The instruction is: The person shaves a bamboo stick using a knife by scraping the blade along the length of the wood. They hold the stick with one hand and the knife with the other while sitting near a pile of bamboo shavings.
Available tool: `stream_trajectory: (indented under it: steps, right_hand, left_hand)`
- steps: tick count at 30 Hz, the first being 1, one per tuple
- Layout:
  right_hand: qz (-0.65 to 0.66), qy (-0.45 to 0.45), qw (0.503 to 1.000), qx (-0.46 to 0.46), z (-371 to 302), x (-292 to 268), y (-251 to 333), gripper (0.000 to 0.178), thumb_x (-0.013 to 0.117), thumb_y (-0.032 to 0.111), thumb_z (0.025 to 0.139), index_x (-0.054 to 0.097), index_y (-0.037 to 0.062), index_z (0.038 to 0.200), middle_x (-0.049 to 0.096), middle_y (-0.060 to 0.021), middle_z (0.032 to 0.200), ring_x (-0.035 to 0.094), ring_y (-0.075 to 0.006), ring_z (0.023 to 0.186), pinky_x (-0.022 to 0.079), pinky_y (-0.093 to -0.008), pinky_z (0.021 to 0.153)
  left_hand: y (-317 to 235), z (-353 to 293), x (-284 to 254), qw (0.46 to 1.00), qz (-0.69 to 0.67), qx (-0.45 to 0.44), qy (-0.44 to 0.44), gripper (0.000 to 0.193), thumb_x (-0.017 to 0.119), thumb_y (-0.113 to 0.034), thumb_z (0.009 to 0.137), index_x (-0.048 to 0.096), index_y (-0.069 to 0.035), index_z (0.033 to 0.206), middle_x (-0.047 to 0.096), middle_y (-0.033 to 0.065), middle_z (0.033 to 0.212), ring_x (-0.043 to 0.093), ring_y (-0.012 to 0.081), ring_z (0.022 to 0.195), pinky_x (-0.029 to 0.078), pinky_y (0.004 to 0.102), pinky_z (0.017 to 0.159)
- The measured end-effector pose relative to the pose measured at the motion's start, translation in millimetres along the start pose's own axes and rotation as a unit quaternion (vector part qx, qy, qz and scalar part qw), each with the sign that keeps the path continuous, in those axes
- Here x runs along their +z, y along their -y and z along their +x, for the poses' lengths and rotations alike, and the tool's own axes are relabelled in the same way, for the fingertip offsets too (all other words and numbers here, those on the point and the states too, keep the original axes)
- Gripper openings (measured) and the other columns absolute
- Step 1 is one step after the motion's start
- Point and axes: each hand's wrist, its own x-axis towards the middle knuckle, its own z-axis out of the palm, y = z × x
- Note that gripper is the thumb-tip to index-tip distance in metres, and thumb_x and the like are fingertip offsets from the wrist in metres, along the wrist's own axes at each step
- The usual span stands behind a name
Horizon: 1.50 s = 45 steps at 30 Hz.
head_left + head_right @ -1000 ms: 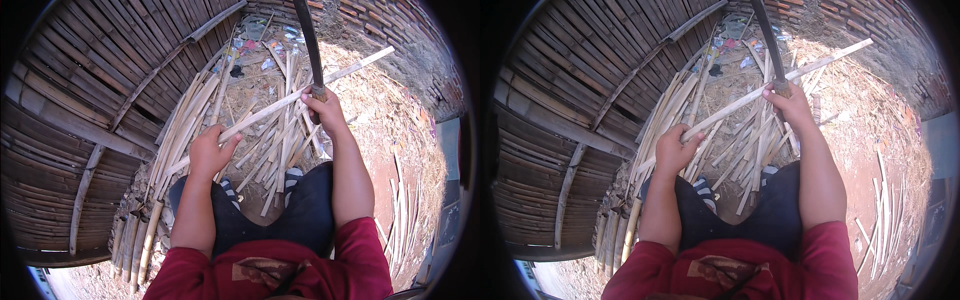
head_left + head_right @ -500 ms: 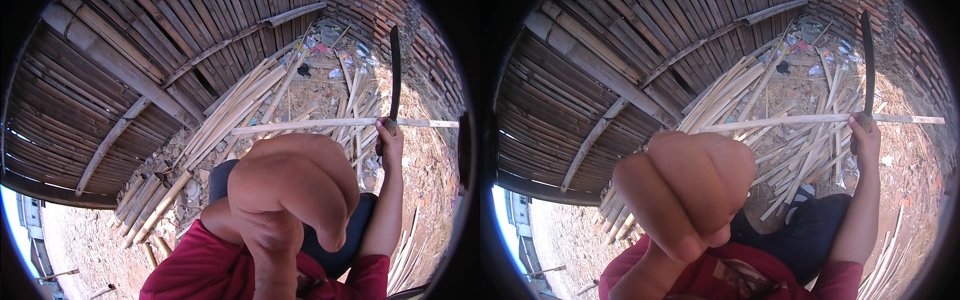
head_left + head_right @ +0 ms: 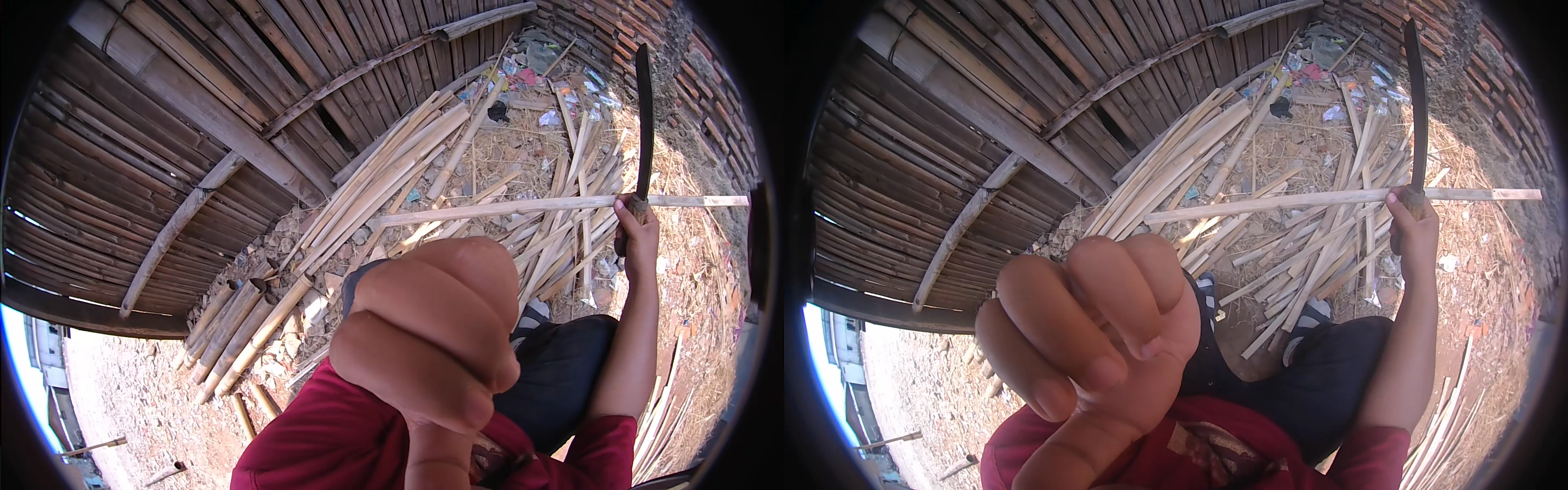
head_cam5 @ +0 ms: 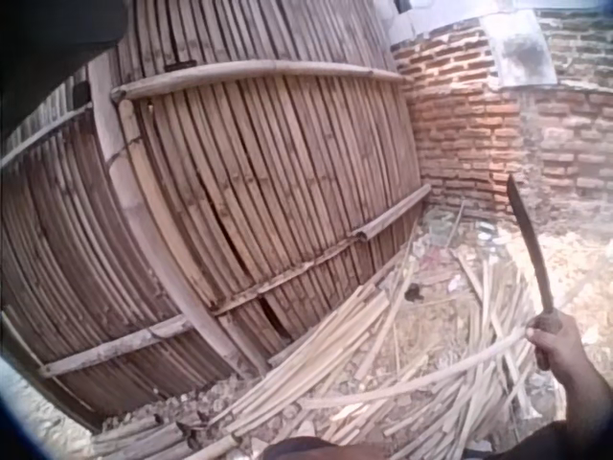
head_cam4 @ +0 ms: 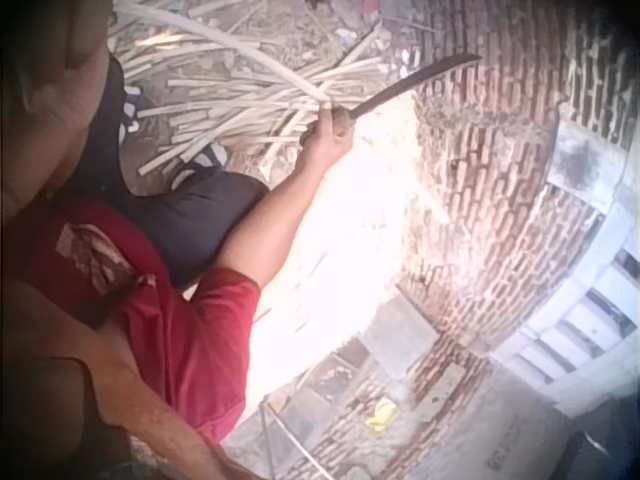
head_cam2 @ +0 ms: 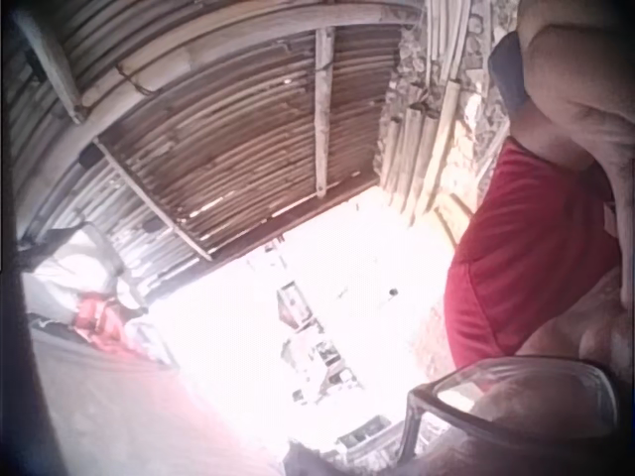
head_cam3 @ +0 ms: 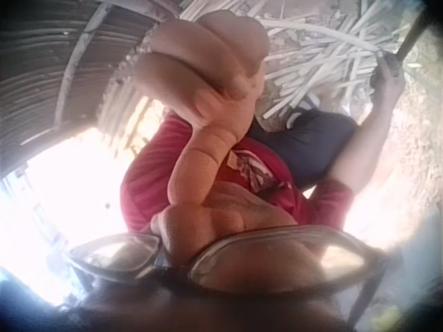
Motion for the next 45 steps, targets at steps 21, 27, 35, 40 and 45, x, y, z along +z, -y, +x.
stream_trajectory:
  steps: [21, 27, 35, 40, 45]
  right_hand:
    - [-0.008, 0.031, 0.999, 0.001, -5.7, 3.3, 9.1, 0.026, 0.082, 0.025, 0.093, 0.072, 0.0070, 0.108, 0.057, 0.0059, 0.070, 0.050, -0.0048, 0.056, 0.036, -0.0220, 0.052]
    - [-0.007, 0.038, 0.999, -0.003, -6.0, 1.5, 8.0, 0.032, 0.085, 0.026, 0.089, 0.074, 0.0034, 0.108, 0.070, -0.0006, 0.085, 0.057, -0.0085, 0.067, 0.046, -0.0256, 0.061]
    - [-0.038, 0.024, 0.999, -0.016, -6.3, 1.1, 7.0, 0.029, 0.084, 0.023, 0.091, 0.072, 0.0045, 0.109, 0.063, 0.0033, 0.078, 0.054, -0.0061, 0.061, 0.040, -0.0236, 0.055]
    - [-0.023, 0.025, 0.999, -0.009, -5.0, 1.2, 4.3, 0.028, 0.085, 0.024, 0.090, 0.073, 0.0057, 0.108, 0.062, 0.0041, 0.076, 0.053, -0.0061, 0.059, 0.040, -0.0236, 0.053]
    - [-0.038, 0.031, 0.999, 0.000, -5.3, 0.6, 5.2, 0.034, 0.086, 0.027, 0.087, 0.076, 0.0032, 0.109, 0.068, -0.0004, 0.080, 0.057, -0.0093, 0.063, 0.045, -0.0262, 0.059]
  left_hand:
    - [-22.1, -2.8, -7.5, 0.997, 0.041, -0.061, 0.031, 0.056, 0.088, -0.061, 0.079, 0.062, -0.019, 0.106, 0.053, -0.0031, 0.099, 0.049, 0.0154, 0.082, 0.032, 0.0308, 0.069]
    - [-13.3, -4.4, 3.5, 0.997, 0.068, -0.028, 0.015, 0.068, 0.094, -0.062, 0.071, 0.061, -0.016, 0.108, 0.051, -0.0011, 0.100, 0.047, 0.0152, 0.080, 0.033, 0.0307, 0.069]
    - [-14.8, -2.6, -1.4, 0.992, 0.117, -0.019, 0.046, 0.058, 0.089, -0.055, 0.077, 0.060, -0.015, 0.106, 0.051, 0.0001, 0.098, 0.047, 0.0154, 0.078, 0.034, 0.0299, 0.067]
    - [-8.0, -4.9, 17.3, 0.989, 0.139, -0.015, -0.047, 0.019, 0.075, -0.014, 0.094, 0.057, -0.015, 0.092, 0.054, 0.0037, 0.088, 0.049, 0.0182, 0.070, 0.038, 0.0316, 0.058]
    - [-4.3, -3.7, 7.1, 0.991, 0.130, -0.003, -0.018, 0.019, 0.075, -0.013, 0.094, 0.056, -0.014, 0.092, 0.055, 0.0044, 0.089, 0.050, 0.0186, 0.071, 0.038, 0.0306, 0.056]
